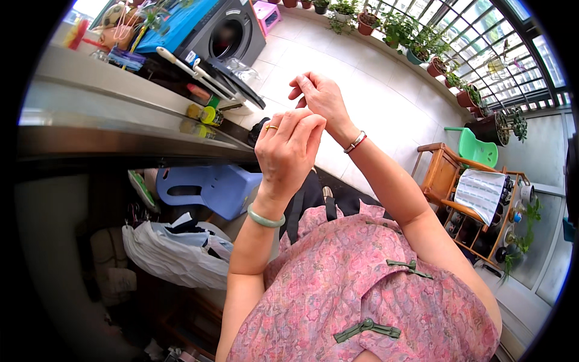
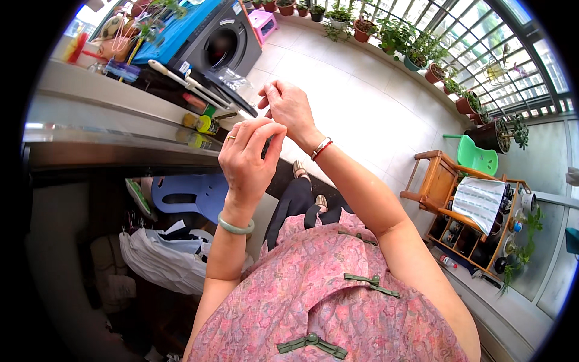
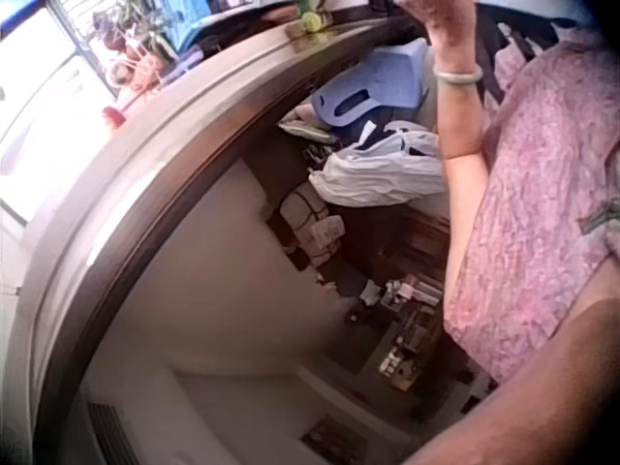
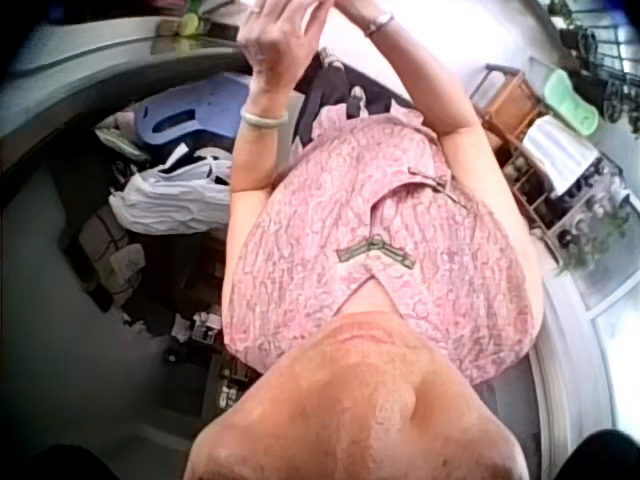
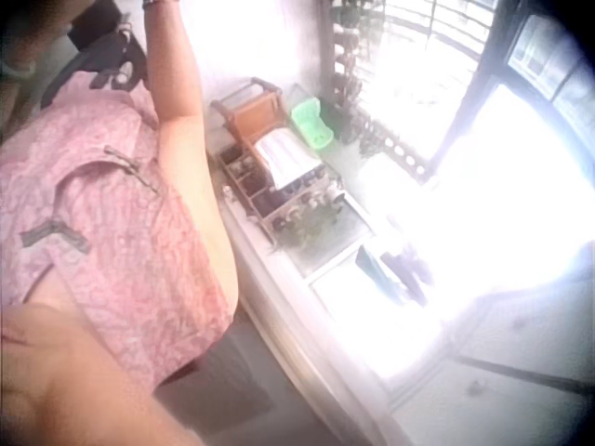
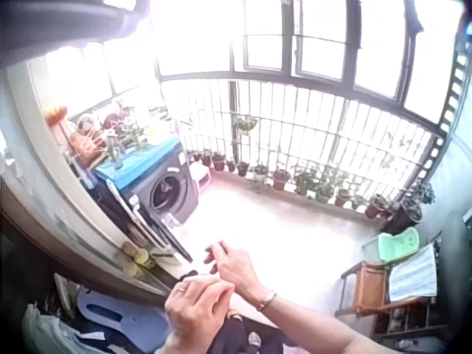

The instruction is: The person removes various garments from a washing machine, places them on hangers, and hangs them on a drying rack. The items include a red garment, a black garment, and a beige garment. The person uses both wooden and plastic hangers to organize the laundry.

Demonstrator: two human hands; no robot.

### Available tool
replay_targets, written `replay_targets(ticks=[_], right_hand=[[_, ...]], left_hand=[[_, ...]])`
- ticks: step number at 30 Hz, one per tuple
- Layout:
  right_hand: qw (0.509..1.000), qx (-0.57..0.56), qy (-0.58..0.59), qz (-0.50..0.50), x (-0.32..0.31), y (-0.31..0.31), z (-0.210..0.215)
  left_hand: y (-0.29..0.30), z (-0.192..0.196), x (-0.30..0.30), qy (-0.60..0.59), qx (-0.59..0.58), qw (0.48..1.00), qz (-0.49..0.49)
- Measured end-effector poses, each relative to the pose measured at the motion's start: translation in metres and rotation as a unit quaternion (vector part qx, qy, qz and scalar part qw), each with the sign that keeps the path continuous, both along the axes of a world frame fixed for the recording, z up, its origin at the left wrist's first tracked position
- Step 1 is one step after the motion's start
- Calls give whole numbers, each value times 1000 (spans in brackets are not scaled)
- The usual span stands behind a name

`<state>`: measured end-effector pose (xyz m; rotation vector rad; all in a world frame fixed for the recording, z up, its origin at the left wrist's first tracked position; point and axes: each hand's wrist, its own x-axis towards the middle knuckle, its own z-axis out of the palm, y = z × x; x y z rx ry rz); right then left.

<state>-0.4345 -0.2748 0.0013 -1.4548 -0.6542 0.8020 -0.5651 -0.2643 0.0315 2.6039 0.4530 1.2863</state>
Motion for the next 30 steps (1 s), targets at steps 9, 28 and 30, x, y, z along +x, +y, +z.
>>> replay_targets(ticks=[9,28,30], right_hand=[[993,-50,-90,-55,115,74,-18],[998,-44,1,43,278,358,-52],[996,-60,6,70,291,380,-56]], left_hand=[[79,-26,113,23,-29,999,-23],[308,-76,297,-70,-194,972,114],[321,-82,312,-86,-219,964,123]])
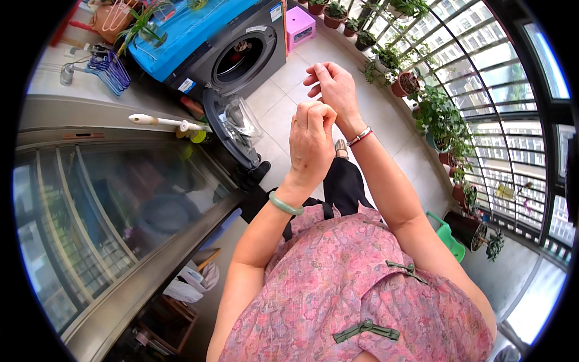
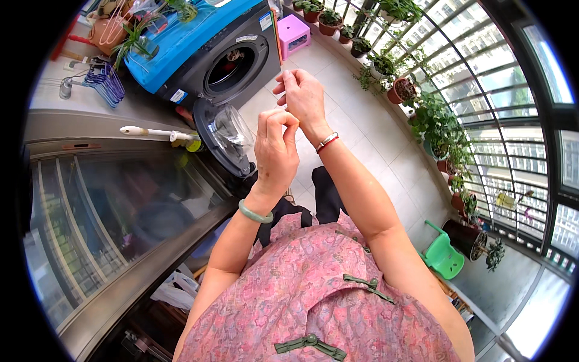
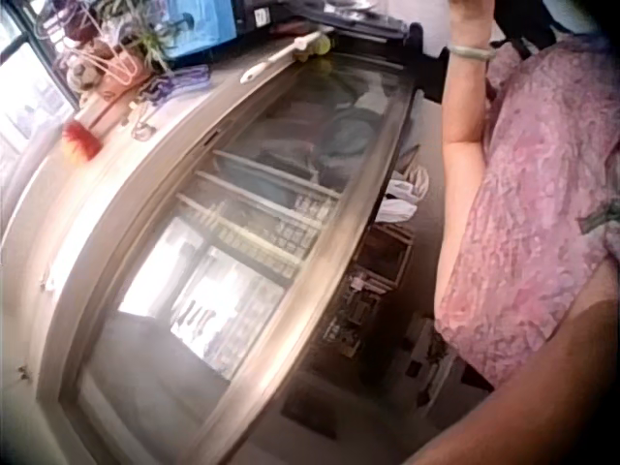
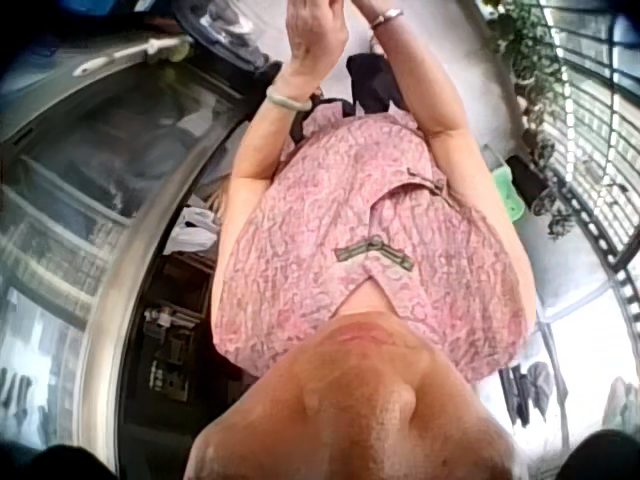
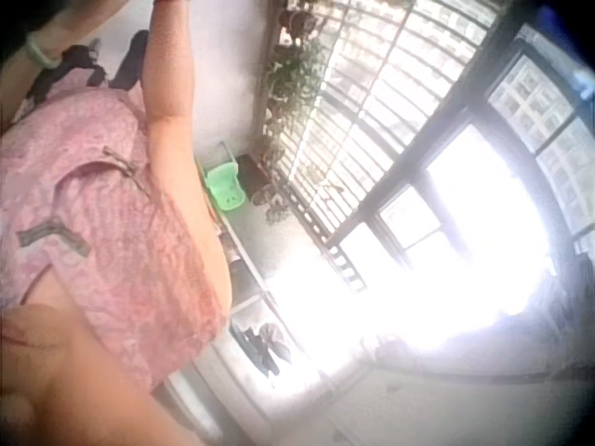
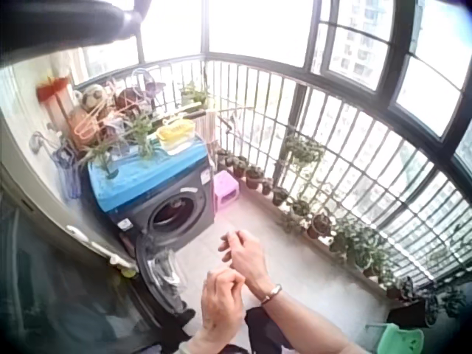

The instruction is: The person removes various garments from a washing machine, places them on hangers, and hangs them on a drying rack. The items include a red garment, a black garment, and a beige garment. The person uses both wooden and plastic hangers to organize the laundry.

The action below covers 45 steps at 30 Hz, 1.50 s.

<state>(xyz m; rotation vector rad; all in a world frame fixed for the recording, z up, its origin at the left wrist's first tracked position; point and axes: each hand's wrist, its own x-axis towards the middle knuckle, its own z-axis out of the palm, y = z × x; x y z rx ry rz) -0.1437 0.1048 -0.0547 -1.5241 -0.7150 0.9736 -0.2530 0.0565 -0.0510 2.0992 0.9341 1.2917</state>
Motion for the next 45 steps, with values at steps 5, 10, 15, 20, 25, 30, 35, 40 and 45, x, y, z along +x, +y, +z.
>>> replay_targets(ticks=[5,10,15,20,25,30,35,40,45], right_hand=[[996,-30,14,82,41,45,-6],[987,-46,-7,152,61,83,-23],[971,-69,-66,218,51,118,-51],[944,-113,-137,278,32,154,-82],[913,-157,-184,329,16,187,-145],[888,-171,-222,364,-10,222,-199],[886,-180,-197,379,-29,251,-246],[877,-188,-171,409,-34,282,-298],[867,-194,-158,431,-34,311,-342]], left_hand=[[17,-17,49,-87,-95,987,94],[43,-27,84,-104,-102,967,207],[74,-48,80,-35,-81,952,292],[104,-73,59,48,-30,946,320],[139,-125,42,64,-71,936,339],[170,-181,23,40,-133,929,342],[197,-233,20,14,-156,909,386],[225,-284,28,-19,-175,887,427],[250,-324,42,-63,-201,862,461]])
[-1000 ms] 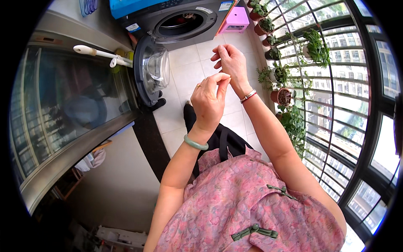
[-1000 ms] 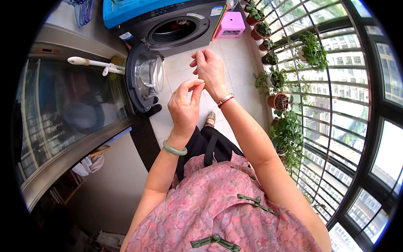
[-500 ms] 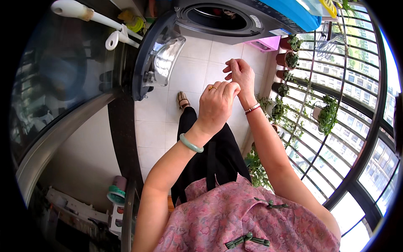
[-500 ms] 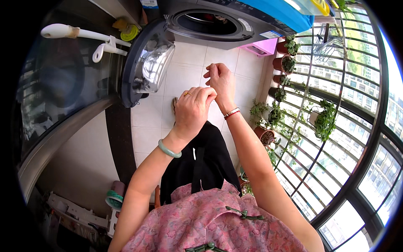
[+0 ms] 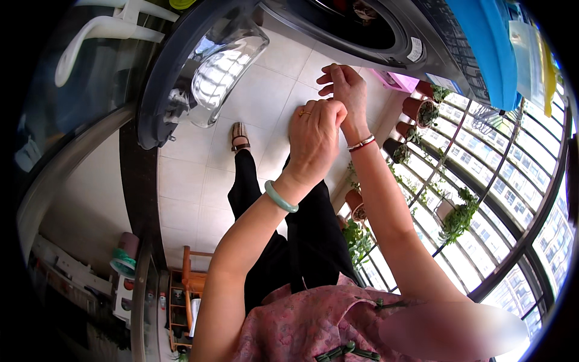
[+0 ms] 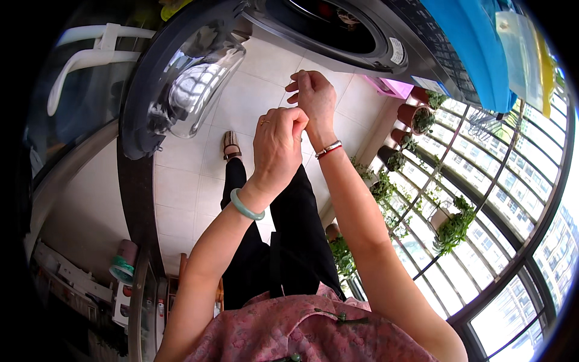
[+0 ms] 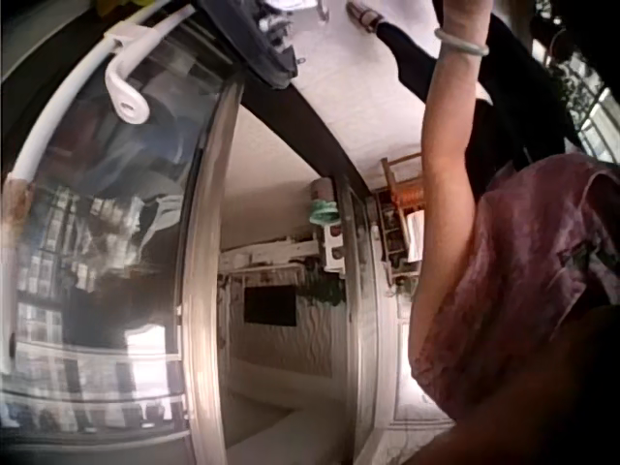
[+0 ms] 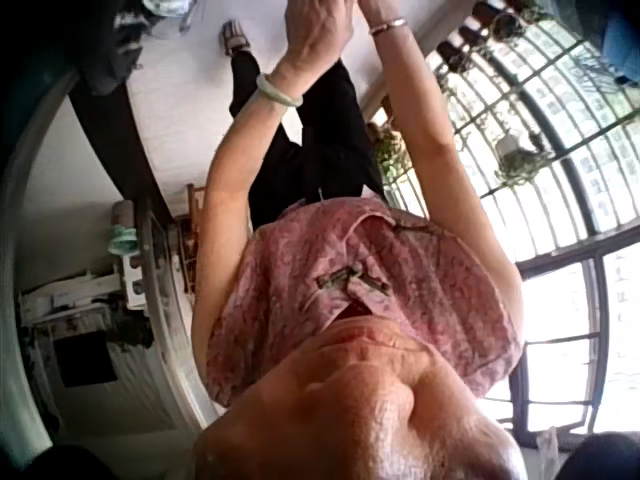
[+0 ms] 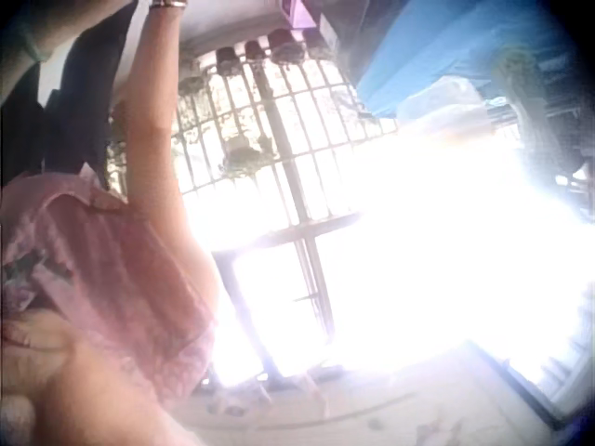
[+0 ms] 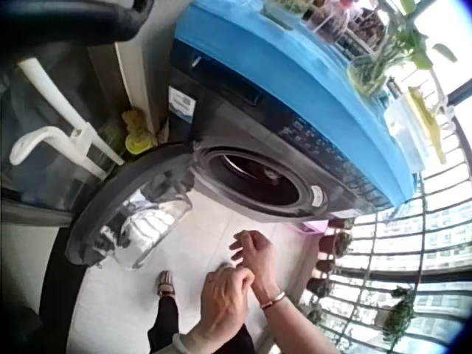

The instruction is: The person removes various garments from a washing machine, places them on hangers, and hangs them on a drying rack. The items include a red garment, a black garment, and a beige garment. The person uses both wooden and plastic hangers to organize the laundry.

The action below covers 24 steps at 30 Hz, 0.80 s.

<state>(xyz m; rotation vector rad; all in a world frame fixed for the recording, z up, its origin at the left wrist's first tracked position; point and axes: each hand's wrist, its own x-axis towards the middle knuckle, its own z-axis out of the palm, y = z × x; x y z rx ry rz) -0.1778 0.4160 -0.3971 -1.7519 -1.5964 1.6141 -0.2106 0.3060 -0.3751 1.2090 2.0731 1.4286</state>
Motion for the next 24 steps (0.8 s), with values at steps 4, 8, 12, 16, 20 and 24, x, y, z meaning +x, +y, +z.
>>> replay_targets(ticks=[4,8,12,16,20,24], right_hand=[[1000,-9,-5,30,-4,27,-29],[998,-54,-14,39,-7,46,-49],[996,-77,46,22,-6,64,-77],[966,-155,200,-55,3,80,-119],[975,-104,192,-34,-15,128,-159],[994,14,81,70,-54,198,-202]], left_hand=[[22,-37,9,-29,21,998,48],[36,-56,24,-71,22,994,77],[55,-76,35,-216,49,960,170],[90,-100,20,-348,70,929,103],[117,-134,1,-459,97,871,145],[125,-146,-5,-563,107,806,148]])
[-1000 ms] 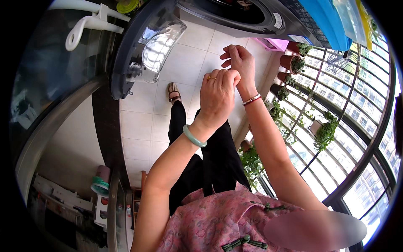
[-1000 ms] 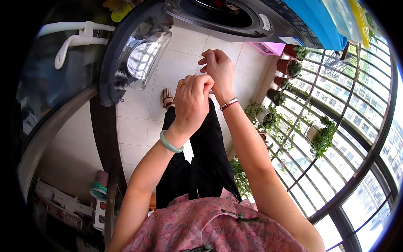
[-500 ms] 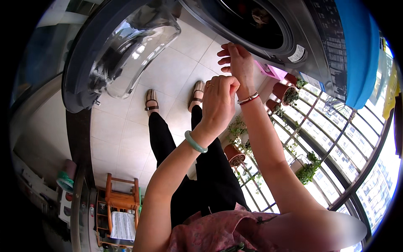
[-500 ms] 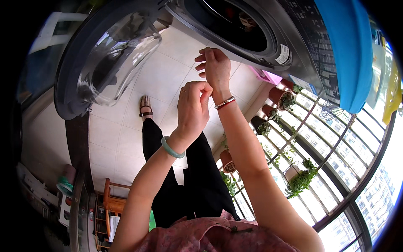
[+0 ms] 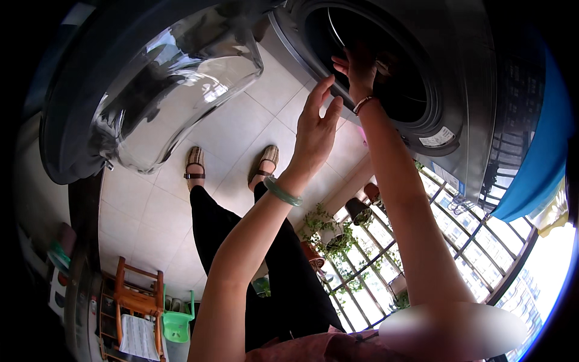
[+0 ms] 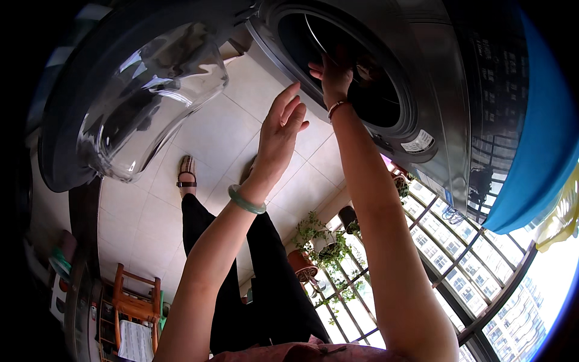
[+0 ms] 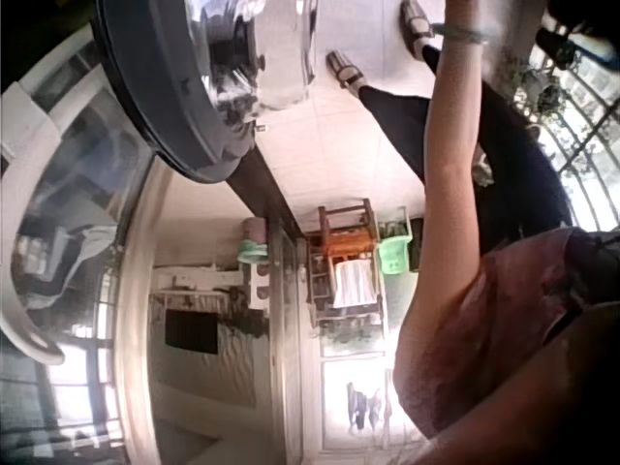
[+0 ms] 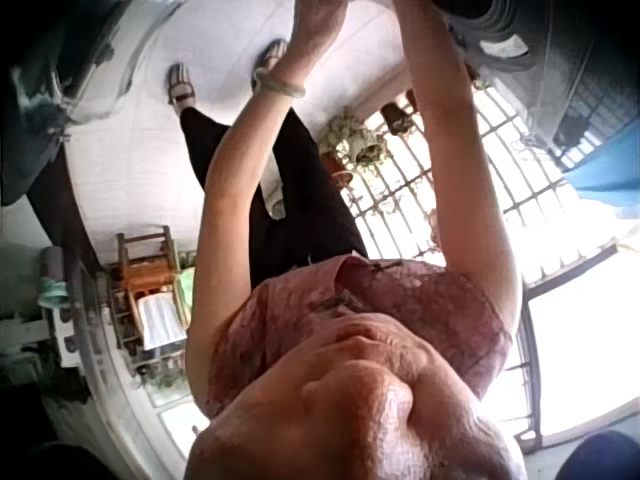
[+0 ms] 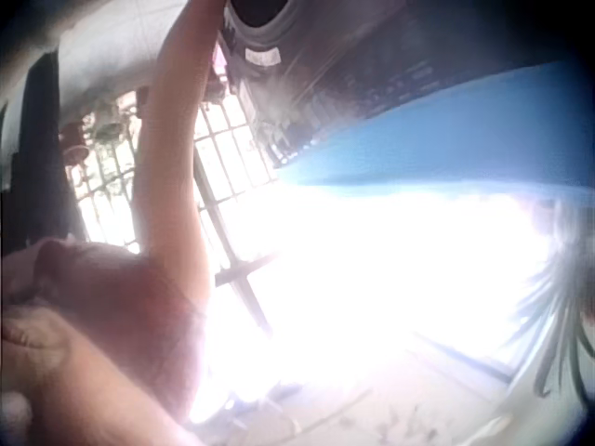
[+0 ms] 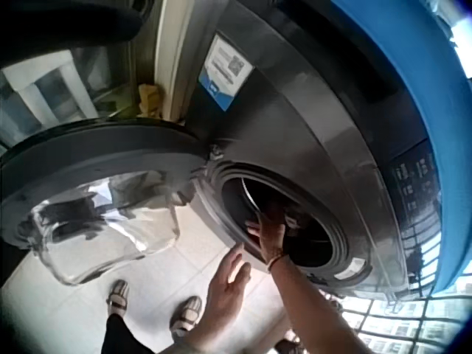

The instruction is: The person removes various garments from a washing machine, places them on hangers, and hangs them on a drying rack. The items include a red garment, a black garment, and a beige garment. The person uses both wooden and plastic hangers to organize the laundry.

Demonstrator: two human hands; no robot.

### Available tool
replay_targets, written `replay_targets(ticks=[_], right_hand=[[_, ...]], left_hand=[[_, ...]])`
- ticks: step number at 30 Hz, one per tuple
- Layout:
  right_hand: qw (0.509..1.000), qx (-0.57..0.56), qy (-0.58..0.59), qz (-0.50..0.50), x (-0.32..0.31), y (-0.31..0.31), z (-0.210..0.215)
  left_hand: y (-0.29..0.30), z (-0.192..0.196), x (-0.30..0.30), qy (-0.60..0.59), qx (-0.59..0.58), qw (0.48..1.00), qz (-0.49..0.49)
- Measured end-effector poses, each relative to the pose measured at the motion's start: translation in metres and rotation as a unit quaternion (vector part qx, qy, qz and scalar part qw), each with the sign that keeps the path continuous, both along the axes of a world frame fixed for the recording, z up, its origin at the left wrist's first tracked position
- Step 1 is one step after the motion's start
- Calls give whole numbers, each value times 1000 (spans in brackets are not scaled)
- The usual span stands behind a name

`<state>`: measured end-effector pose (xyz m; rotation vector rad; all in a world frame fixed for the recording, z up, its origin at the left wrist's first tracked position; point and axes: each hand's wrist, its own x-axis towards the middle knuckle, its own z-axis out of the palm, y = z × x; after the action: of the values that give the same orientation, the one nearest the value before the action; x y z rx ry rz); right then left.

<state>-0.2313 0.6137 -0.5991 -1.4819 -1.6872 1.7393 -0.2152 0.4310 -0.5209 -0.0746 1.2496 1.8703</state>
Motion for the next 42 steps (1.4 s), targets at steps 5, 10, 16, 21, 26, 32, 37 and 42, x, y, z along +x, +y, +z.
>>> replay_targets(ticks=[5,10,16,21,26,32,37,42], right_hand=[[991,64,-104,61,13,78,-56],[999,23,16,-17,27,55,-22],[997,36,62,2,96,-34,51],[998,-6,34,61,101,-57,64],[994,68,-87,-6,83,-4,27],[989,139,-45,-7,68,101,-23],[988,81,87,-97,59,78,-15],[985,-36,117,-121,46,-47,29]], left_hand=[[6,-19,1,-89,19,992,-82],[39,-48,-1,-199,55,978,-30],[80,-78,-32,-244,71,964,-76],[97,-87,-30,-219,78,969,-81],[88,-74,-28,-116,29,992,-40],[51,11,-34,-33,36,998,-45],[5,10,-24,-78,14,997,-26],[1,-10,-19,-16,-19,998,-55]])
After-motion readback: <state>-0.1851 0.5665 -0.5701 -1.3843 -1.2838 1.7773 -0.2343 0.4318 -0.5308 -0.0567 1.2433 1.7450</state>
